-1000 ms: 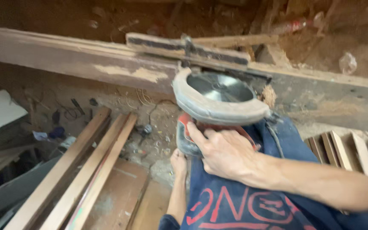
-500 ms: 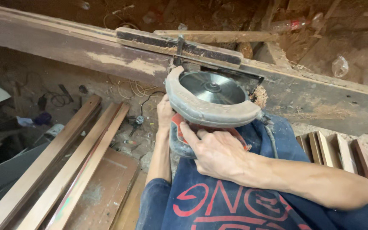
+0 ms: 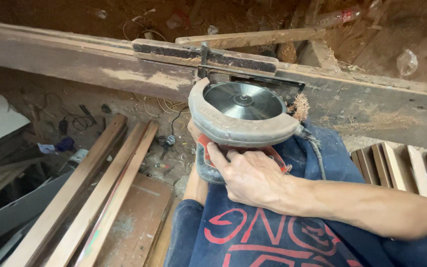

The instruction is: The person uses a circular saw to cut a long wooden plank into smaller pieces. They guide the saw along the plank, make several cuts, and then use a hand planer to smooth the edges of the cut wood.

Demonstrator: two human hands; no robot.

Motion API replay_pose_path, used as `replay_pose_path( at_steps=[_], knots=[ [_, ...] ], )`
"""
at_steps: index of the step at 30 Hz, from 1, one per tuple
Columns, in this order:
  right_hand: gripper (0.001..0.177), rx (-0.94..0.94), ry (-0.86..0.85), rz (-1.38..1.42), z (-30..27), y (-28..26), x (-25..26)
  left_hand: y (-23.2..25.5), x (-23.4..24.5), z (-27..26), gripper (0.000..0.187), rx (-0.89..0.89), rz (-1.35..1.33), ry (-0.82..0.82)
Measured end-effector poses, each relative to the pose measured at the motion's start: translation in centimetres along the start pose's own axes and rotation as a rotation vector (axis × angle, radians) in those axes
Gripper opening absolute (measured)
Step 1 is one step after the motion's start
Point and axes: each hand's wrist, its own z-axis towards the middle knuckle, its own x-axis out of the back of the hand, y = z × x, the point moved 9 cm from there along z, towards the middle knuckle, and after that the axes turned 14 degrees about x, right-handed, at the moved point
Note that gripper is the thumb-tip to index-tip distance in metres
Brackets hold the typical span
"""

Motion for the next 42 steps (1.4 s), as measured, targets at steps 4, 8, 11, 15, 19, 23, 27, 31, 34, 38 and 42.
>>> replay_pose_path(
  at_steps=[4,8,11,15,19,23,27,31,34,38,42],
  knots=[
    [0.079,0.045,0.055,0.006,0.2,-0.2,0.1,-0.1,0.3,0.1,0.03,-0.002,0.006,-0.004],
    [0.078,0.039,0.042,-0.006,0.5,-0.1,-0.2,-0.4,0.7,-0.1,0.029,0.001,-0.007,-0.002],
    [0.078,0.039,0.051,-0.007,0.5,-0.2,0.0,-0.6,0.4,0.4,0.029,-0.002,-0.041,-0.012],
    [0.079,0.031,0.041,-0.017,0.6,-0.3,0.1,-0.5,0.4,2.9,0.028,0.013,-0.162,-0.076],
    [0.08,-0.006,-0.016,-0.025,0.5,0.0,-0.4,0.0,-0.1,5.0,0.028,-0.004,-0.315,-0.328],
    [0.08,0.022,0.041,-0.033,0.6,-0.4,0.1,-1.7,1.1,6.4,0.025,0.031,-0.074,-0.179],
    [0.078,0.02,0.039,-0.041,0.6,-0.6,0.3,-0.3,0.7,5.5,0.018,-0.418,0.3,0.011],
    [0.078,0.017,0.059,-0.053,0.5,-0.6,0.6,-1.7,0.3,6.3,0.009,-0.489,0.468,0.155],
    [0.074,0.003,0.058,-0.059,0.5,-0.6,0.7,-1.8,0.0,6.6,0.009,-0.548,0.436,0.117],
    [0.079,-0.005,0.026,-0.047,0.5,-0.5,0.6,-3.1,0.6,7.9,0.021,-0.235,0.153,-0.033],
    [0.078,0.01,0.062,-0.056,0.4,-0.5,0.8,-1.8,0.6,6.9,0.028,-0.093,-0.105,-0.221]
  ],
)
